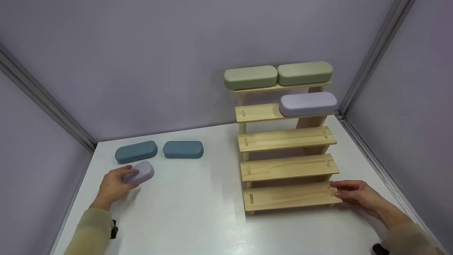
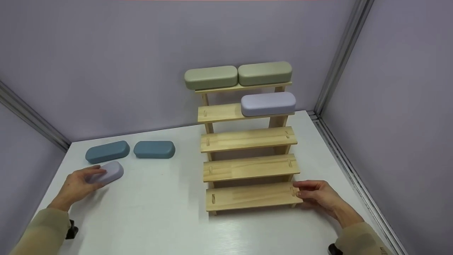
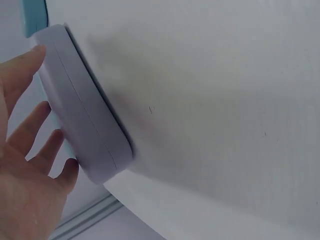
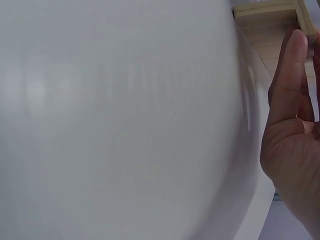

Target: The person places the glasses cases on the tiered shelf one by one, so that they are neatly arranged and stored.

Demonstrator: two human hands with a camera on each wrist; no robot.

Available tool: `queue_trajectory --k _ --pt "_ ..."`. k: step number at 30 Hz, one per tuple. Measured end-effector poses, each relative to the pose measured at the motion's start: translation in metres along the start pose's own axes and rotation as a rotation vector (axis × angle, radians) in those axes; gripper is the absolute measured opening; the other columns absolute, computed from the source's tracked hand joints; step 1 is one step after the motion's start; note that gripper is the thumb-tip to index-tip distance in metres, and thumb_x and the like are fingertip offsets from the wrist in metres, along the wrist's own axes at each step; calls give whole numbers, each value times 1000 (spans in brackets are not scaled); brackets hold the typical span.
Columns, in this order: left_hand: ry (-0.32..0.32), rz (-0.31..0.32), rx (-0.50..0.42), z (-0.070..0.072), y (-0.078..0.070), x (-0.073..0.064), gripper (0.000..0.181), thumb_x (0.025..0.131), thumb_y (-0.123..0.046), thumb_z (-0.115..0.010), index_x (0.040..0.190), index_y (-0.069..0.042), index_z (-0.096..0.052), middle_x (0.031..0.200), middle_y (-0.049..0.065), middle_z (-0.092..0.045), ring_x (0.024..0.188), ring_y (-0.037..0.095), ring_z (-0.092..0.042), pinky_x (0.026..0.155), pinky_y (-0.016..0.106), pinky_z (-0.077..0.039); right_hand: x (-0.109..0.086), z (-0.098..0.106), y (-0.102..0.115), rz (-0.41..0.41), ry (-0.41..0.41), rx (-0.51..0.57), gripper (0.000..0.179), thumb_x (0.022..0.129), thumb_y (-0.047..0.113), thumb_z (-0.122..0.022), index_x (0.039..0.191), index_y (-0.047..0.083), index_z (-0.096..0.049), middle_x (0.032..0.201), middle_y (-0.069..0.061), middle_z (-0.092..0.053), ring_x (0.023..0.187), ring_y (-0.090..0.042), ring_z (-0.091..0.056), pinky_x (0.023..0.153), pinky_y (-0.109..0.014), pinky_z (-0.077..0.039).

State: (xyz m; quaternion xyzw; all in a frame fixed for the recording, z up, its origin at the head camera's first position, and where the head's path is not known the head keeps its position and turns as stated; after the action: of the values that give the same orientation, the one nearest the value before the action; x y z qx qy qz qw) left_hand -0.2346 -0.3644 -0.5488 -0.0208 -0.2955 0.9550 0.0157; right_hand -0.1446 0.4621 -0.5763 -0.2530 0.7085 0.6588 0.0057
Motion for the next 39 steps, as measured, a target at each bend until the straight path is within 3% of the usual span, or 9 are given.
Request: queue_trajectory --k 7,17,22,30,39 --pt "2 64 -9 -2 13 0 50 95 -14 -83 144 -7 -76 172 30 -48 160 64 -39 131 77 -31 1 0 -1 -7 -21 -15 40 109 1 -66 128 30 -86 128 25 -81 108 0 -78 90 -26 -68" --pt "-18 143 11 -10 13 -9 59 98 -16 -80 156 -14 -67 175 33 -43 159 66 -39 129 79 -33 1 0 -3 -10 -31 -20 41 109 0 -66 124 32 -87 126 26 -82 108 1 -78 90 -23 -67" --pt "-27 123 3 -10 9 -12 57 98 -15 -79 154 -11 -69 172 33 -47 157 65 -43 128 78 -37 2 0 -3 18 -21 -26 42 109 -1 -65 126 31 -86 127 25 -82 109 3 -78 92 -19 -65" --pt "2 57 -32 -14 -13 -9 56 97 -12 -79 152 -10 -70 171 31 -50 159 62 -44 130 75 -37 0 3 -3 28 -2 -12 44 110 -2 -63 127 32 -86 128 24 -82 107 2 -80 91 -19 -65" --pt "-10 -48 -110 -5 -56 -7 55 97 -11 -83 151 -10 -72 168 28 -56 157 56 -52 130 70 -42 5 3 -5 38 -9 -23 43 110 -2 -63 128 30 -85 127 26 -82 110 2 -78 91 -20 -65"
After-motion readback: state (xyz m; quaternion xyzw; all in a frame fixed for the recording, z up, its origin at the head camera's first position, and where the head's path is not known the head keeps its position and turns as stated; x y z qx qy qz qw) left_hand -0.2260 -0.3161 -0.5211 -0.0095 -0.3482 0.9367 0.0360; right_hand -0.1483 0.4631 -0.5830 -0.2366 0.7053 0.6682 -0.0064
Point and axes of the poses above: each hand's wrist, its own x-axis towards the middle knuckle, its own z-axis out of the back of the hand, y = z × x, the point moved 1 cm from there along x, towards the middle knuckle
